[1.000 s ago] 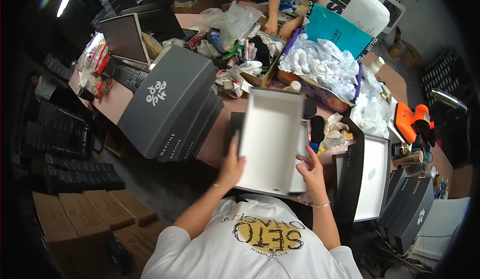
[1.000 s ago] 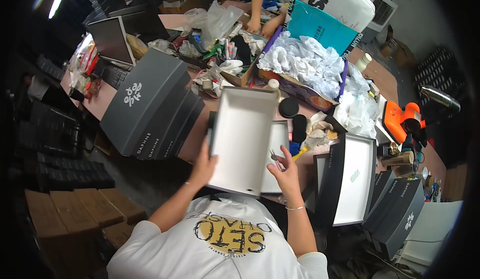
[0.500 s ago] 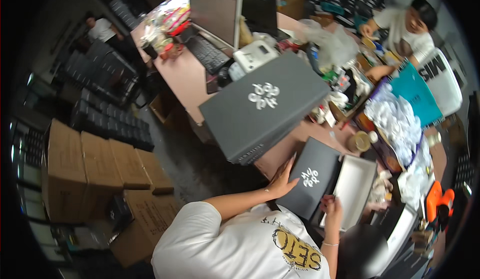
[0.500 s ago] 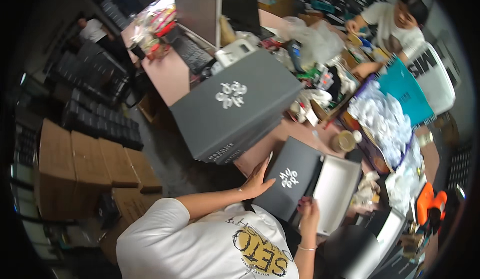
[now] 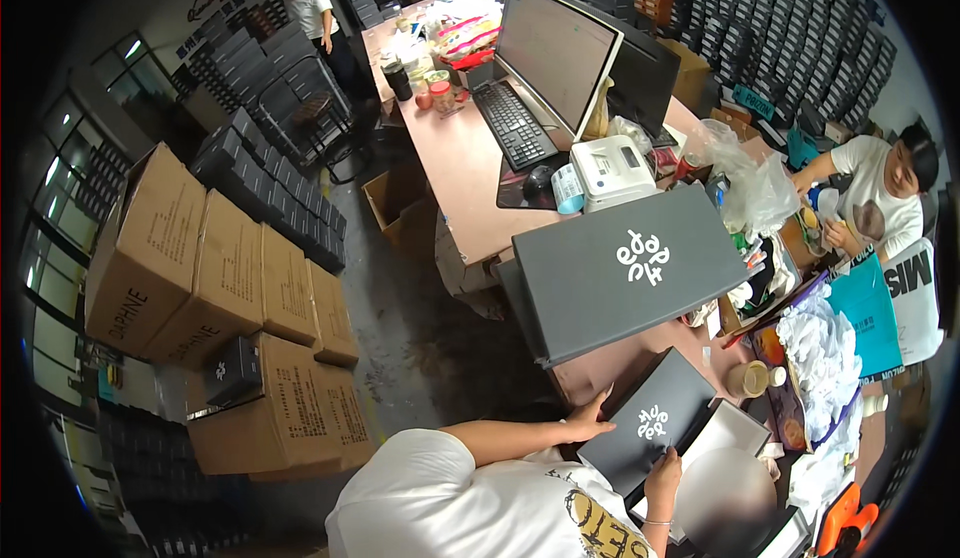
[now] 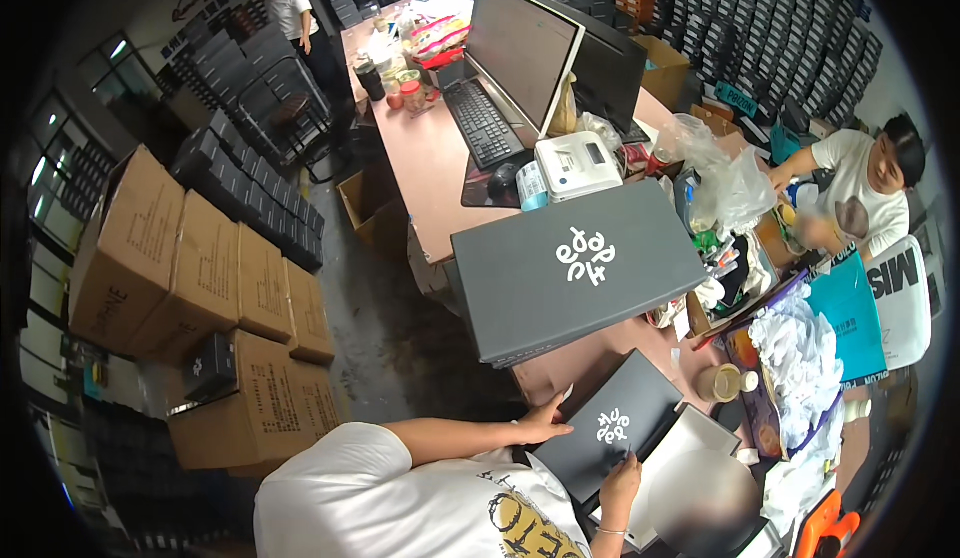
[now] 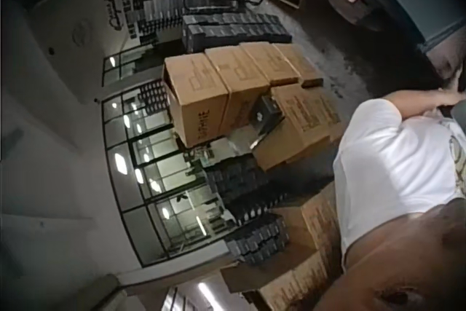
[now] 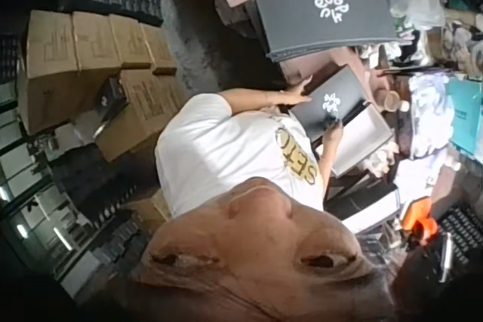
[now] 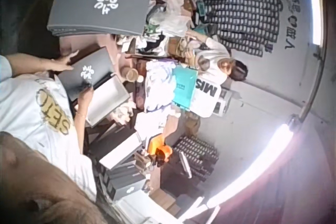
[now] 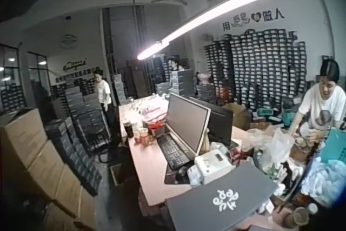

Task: Organizing, labeling, and packing shoes into boxes at a warehouse workstation.

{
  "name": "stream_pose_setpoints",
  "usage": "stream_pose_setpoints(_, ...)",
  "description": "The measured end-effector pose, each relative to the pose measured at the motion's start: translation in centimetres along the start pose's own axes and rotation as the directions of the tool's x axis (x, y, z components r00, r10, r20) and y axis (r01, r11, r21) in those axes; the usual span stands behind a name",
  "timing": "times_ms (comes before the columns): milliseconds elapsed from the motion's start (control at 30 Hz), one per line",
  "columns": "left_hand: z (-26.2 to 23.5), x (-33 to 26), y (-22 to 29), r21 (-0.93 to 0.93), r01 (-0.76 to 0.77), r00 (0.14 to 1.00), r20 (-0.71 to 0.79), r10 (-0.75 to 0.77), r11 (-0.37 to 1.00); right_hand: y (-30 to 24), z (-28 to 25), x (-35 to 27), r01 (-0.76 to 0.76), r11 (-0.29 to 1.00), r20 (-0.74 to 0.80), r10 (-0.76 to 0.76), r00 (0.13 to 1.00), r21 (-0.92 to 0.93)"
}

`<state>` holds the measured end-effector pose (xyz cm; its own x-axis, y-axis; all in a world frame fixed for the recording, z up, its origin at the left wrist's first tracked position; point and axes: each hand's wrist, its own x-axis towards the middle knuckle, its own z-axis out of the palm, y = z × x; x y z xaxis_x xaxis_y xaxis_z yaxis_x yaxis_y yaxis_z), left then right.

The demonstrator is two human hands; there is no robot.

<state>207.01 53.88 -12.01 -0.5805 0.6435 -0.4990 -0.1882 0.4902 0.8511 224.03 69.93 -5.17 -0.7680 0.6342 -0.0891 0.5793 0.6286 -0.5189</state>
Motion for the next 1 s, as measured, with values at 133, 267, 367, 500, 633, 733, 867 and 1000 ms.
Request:
stream_pose_setpoints(133, -1.0, 0.1, -1.3, -0.054, -0.048, 0.999, -0.022, 0.047, 0.997, 2.7, 2.8, -1.5, 0.210, 0.965, -0.219, -0.241, 0.945, -0.155)
stream_pose_setpoints(267, -3.4, 1.3, -1.6, -0.117, -0.039, 0.999, 0.007, 0.040, 0.992, 1.0, 2.9, -1.4, -0.560, 0.162, 0.464, 0.402, 0.790, 0.813)
stream_pose_setpoints(367, -3.3, 1.6, -1.4, -0.132, -0.010, 0.999, -0.038, 0.005, 0.991, -0.2, 3.5, -0.8, -0.596, 0.087, 0.495, 0.471, 0.730, 0.798)
stream_pose_setpoints(500, -3.8, -0.3, 0.5, -0.495, 0.167, 0.986, 0.092, -0.140, 0.853, -1.4, 0.6, 0.5, -0.651, -0.082, 0.619, 0.420, 0.664, 0.754)
stream_pose_setpoints(633, -4.0, -0.8, 3.1, -0.648, 0.194, 0.979, 0.171, -0.108, 0.737, 1.5, 1.9, 0.6, -0.583, -0.173, 0.602, 0.360, 0.713, 0.794)
stream_pose_setpoints(733, -4.8, -0.5, 6.1, -0.662, 0.172, 0.983, 0.169, -0.078, 0.730, 1.2, 0.8, 0.8, -0.553, -0.259, 0.611, 0.348, 0.711, 0.792)
stream_pose_setpoints(867, -5.4, -0.2, 7.5, -0.712, 0.197, 0.974, 0.221, -0.052, 0.674, 1.4, -0.2, 1.0, -0.512, -0.324, 0.594, 0.253, 0.763, 0.796)
stream_pose_setpoints(1000, -3.4, -2.1, 9.3, -0.610, 0.168, 0.980, 0.190, -0.062, 0.775, -0.5, -0.2, 1.0, -0.519, -0.175, 0.547, 0.215, 0.809, 0.837)
